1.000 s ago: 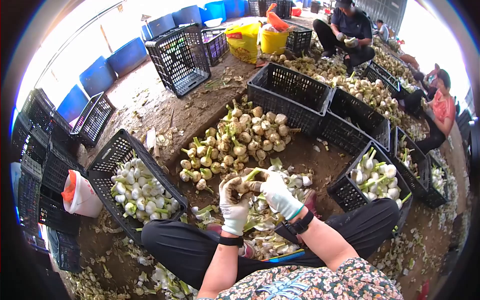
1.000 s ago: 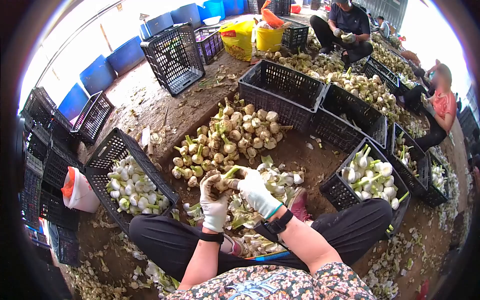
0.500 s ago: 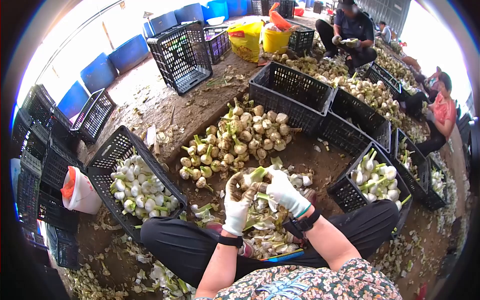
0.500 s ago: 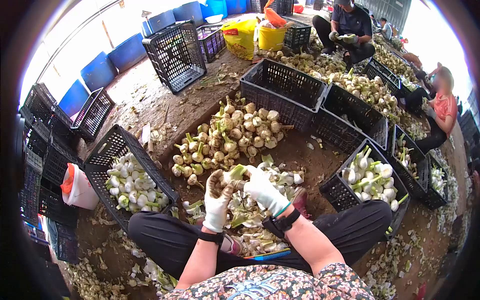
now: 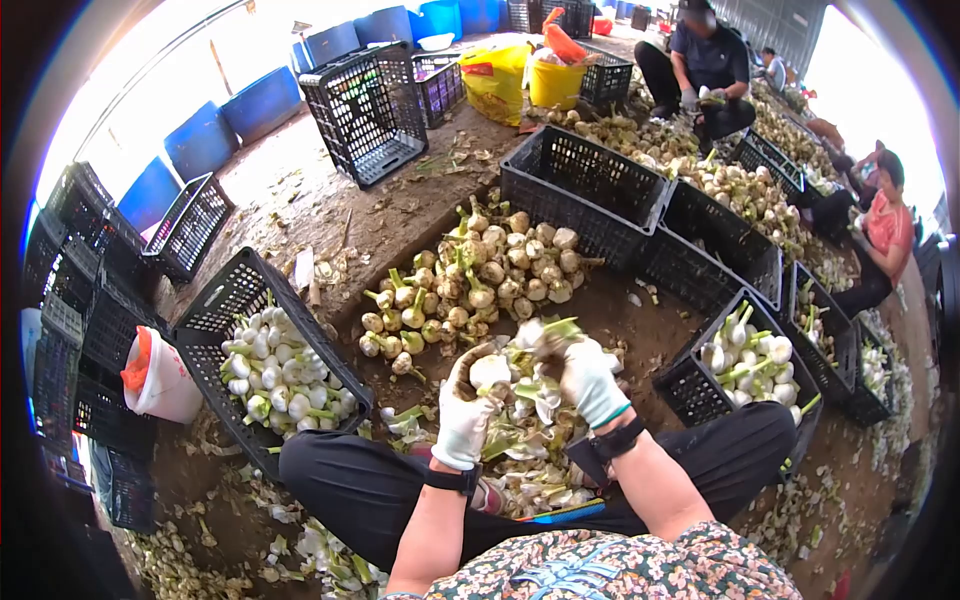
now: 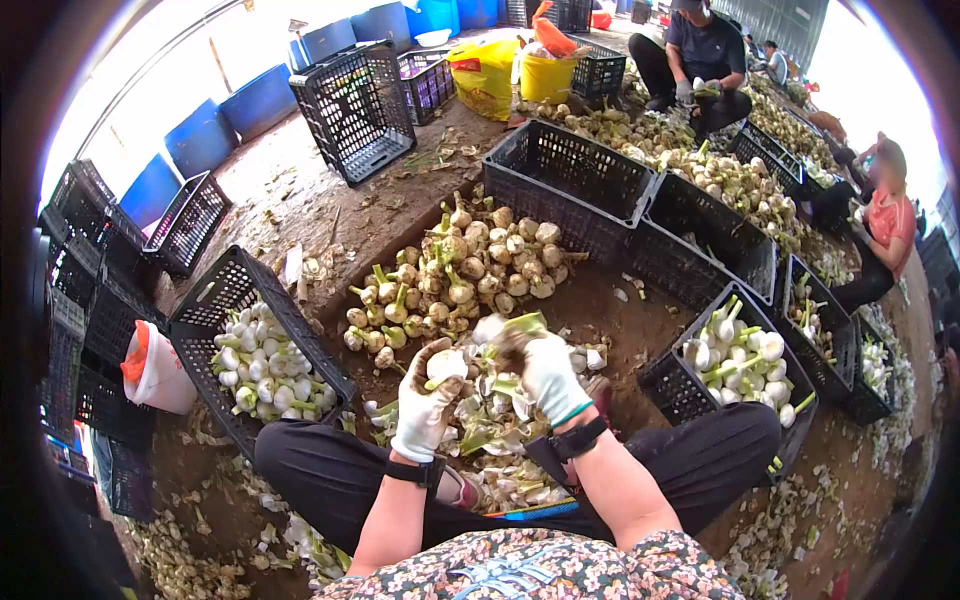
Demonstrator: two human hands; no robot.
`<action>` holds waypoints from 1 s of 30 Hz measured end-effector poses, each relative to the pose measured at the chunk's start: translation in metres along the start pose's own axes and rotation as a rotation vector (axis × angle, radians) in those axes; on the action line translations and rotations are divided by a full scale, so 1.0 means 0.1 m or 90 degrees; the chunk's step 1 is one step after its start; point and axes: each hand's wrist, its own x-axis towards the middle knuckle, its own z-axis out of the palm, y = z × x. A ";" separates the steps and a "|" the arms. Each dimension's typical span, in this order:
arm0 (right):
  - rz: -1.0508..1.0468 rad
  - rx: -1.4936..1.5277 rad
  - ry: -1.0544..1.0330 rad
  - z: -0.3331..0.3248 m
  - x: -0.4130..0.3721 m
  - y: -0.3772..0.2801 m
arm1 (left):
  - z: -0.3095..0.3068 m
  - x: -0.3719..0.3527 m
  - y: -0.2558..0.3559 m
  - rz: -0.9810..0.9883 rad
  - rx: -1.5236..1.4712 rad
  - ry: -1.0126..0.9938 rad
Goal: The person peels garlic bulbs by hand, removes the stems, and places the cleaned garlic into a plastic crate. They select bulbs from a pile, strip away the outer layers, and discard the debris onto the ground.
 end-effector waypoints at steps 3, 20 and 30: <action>0.043 -0.436 0.017 -0.29 0.25 0.03 | -0.05 -0.04 0.05 -0.032 -0.066 -0.049; -0.396 -0.827 -0.240 0.48 -0.11 -0.34 | -0.01 -0.09 -0.02 -0.010 0.119 -0.032; -0.365 -0.798 -0.123 0.52 -0.12 0.00 | -0.29 -0.03 -0.23 0.041 -0.065 0.208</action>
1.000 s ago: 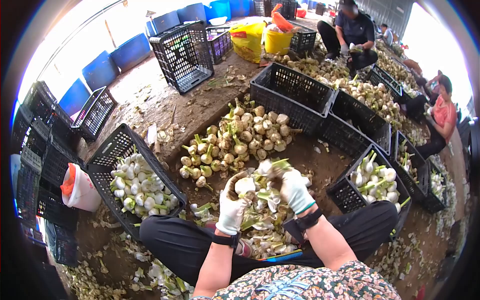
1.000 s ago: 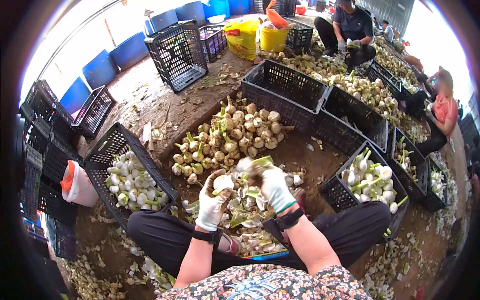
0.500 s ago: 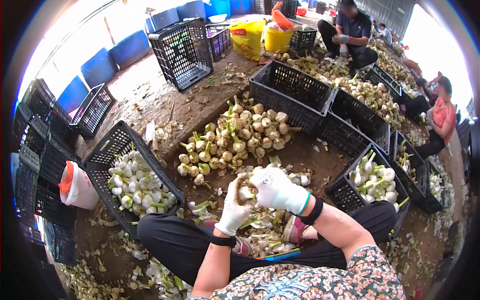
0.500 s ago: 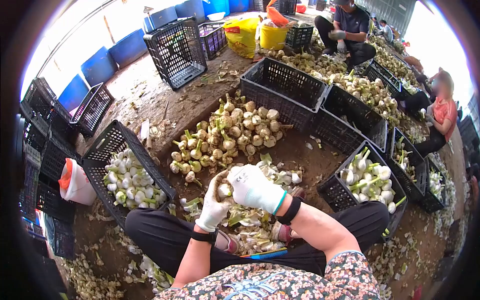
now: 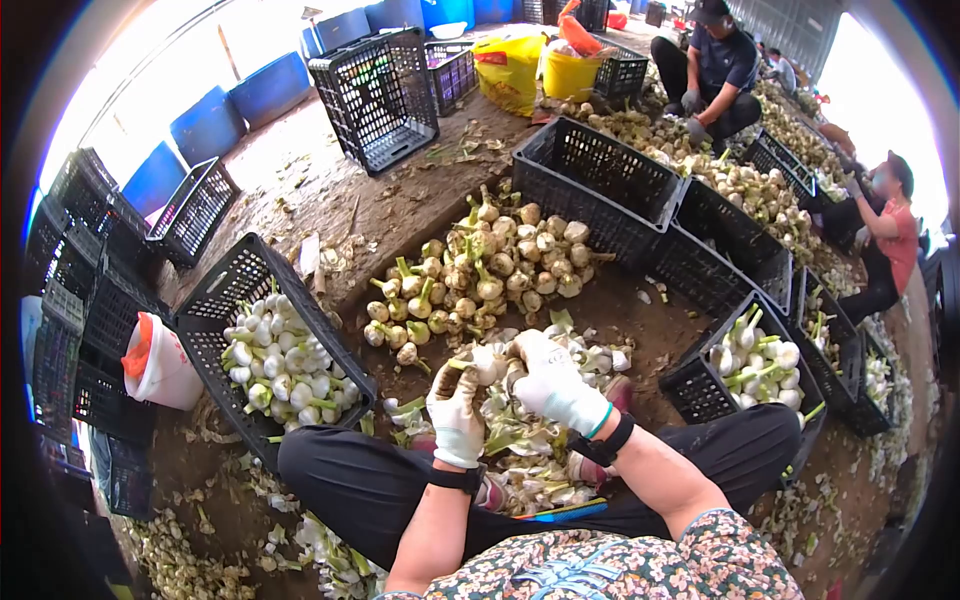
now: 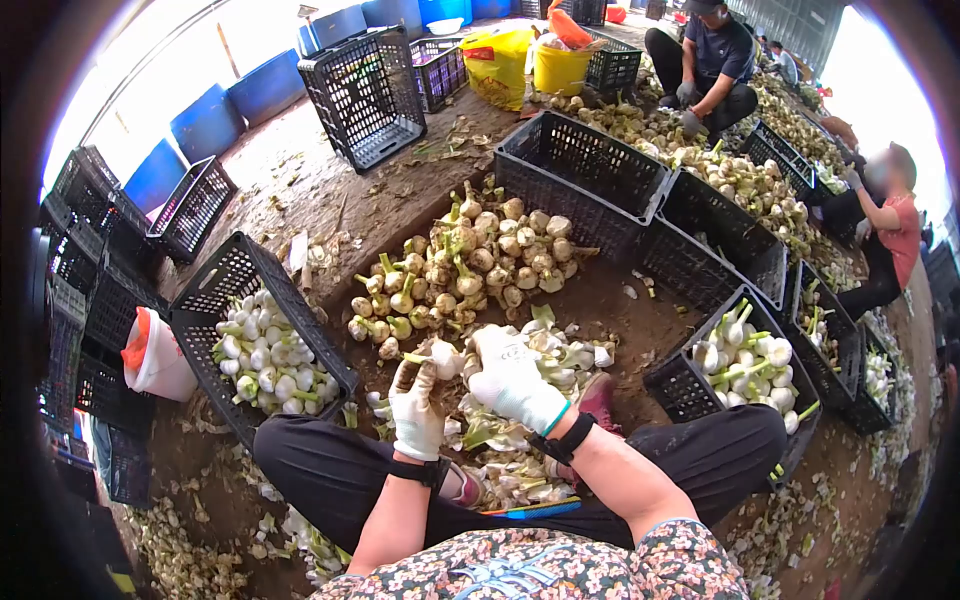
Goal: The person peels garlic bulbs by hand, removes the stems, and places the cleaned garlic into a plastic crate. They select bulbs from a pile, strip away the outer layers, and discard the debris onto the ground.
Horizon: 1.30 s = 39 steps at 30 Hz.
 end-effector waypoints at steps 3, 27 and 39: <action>0.025 -0.064 0.071 0.11 0.08 0.32 | -0.01 0.01 0.07 -0.030 -0.064 -0.013; 0.317 1.282 -0.388 0.42 -0.05 -0.32 | -0.04 -0.12 0.50 0.017 0.288 -0.101; 0.569 1.218 -0.334 0.52 -0.19 -0.46 | 0.05 -0.18 0.85 0.268 0.563 -0.211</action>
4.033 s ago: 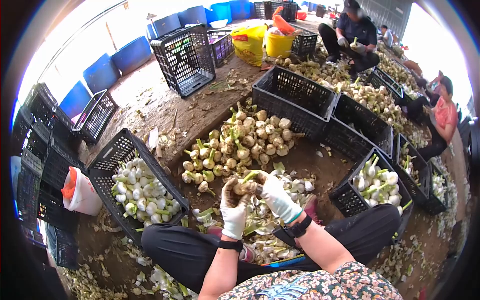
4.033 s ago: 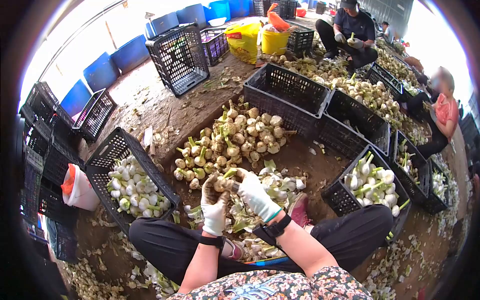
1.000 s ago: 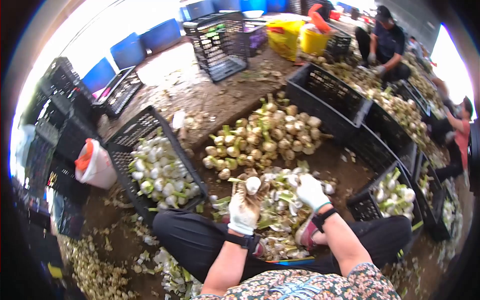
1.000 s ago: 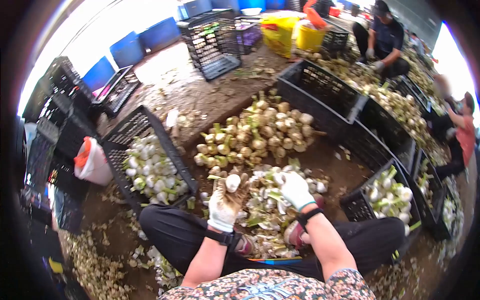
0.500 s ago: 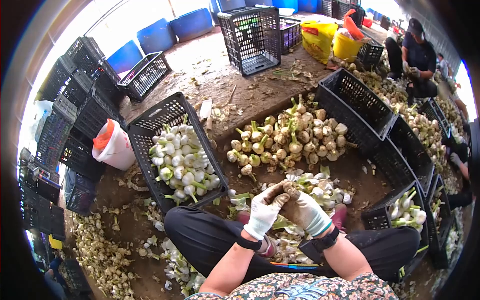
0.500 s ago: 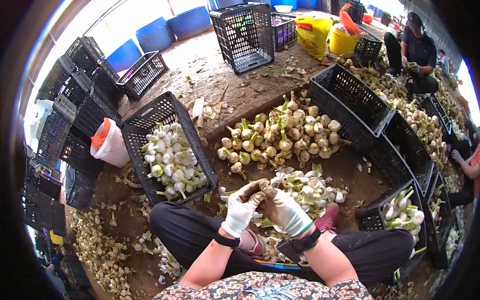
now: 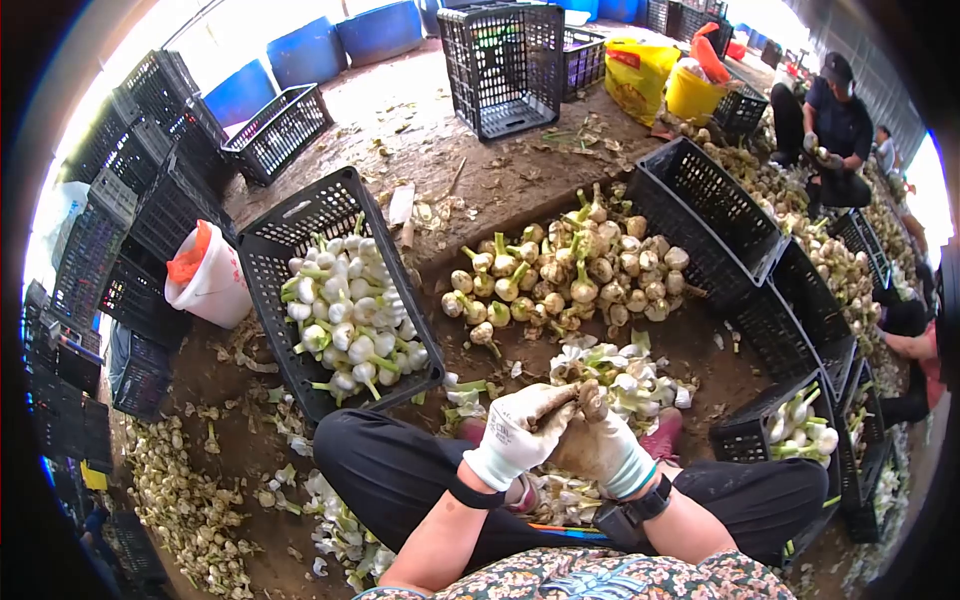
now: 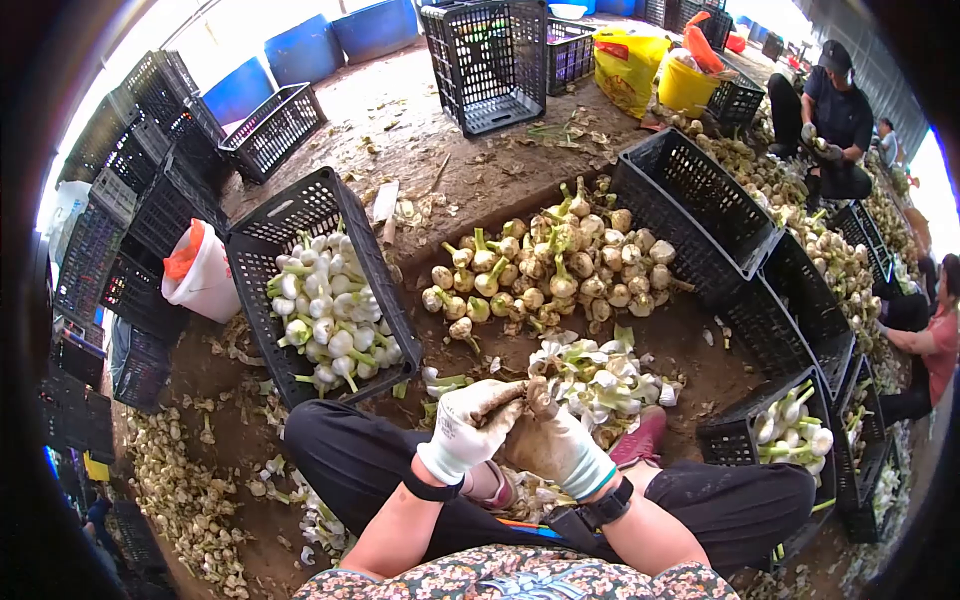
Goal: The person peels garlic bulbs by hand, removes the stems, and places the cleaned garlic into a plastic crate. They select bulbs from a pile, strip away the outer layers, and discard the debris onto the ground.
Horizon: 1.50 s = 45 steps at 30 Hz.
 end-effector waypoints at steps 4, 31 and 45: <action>0.104 0.094 -0.159 -0.04 -0.06 0.02 | -0.02 -0.01 0.01 0.057 0.128 0.006; 0.021 -0.369 0.091 -1.13 2.11 -0.27 | -0.10 -0.01 -1.15 -0.341 -0.148 0.518; -0.350 -0.624 0.077 -0.07 0.32 -0.47 | 0.25 -0.01 -0.60 -0.082 -0.261 0.163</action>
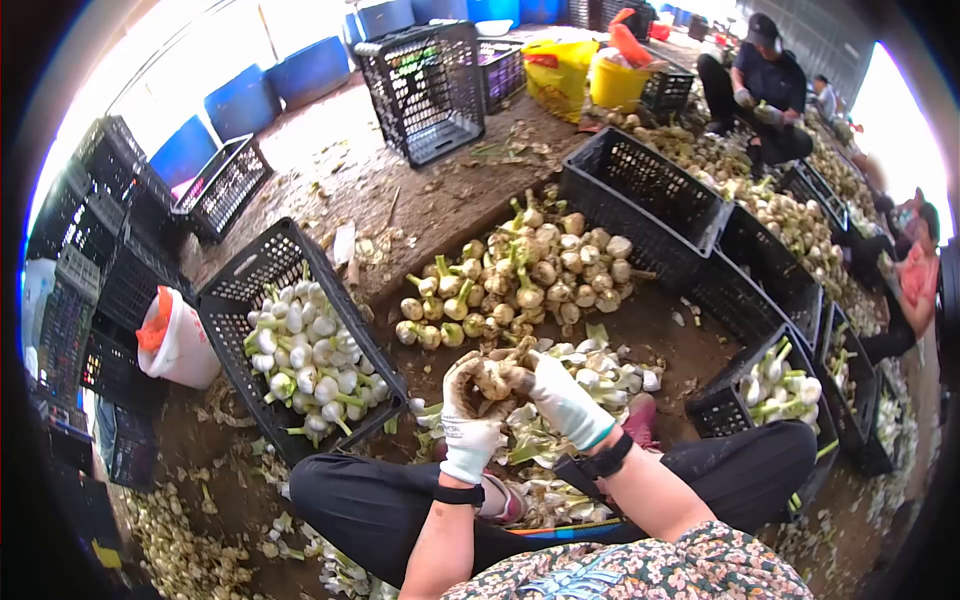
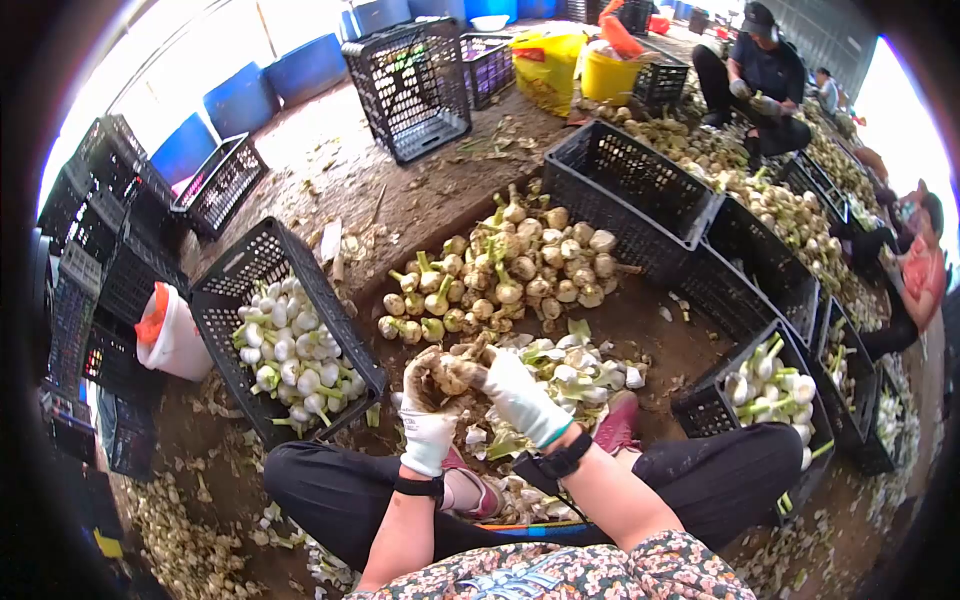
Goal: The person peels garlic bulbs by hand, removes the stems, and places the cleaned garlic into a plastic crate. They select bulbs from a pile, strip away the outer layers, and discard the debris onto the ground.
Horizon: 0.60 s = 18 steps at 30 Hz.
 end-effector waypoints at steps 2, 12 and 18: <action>-0.052 -0.045 0.075 -0.06 -0.01 0.32 | 0.09 -0.03 0.07 0.016 0.046 -0.023; 0.034 0.286 -0.007 -0.24 -0.50 -0.28 | 0.26 -0.16 0.05 0.016 0.008 -0.064; -0.175 -0.029 -0.008 -0.62 -0.55 -0.27 | 0.38 -0.18 0.38 -0.208 -0.323 -0.123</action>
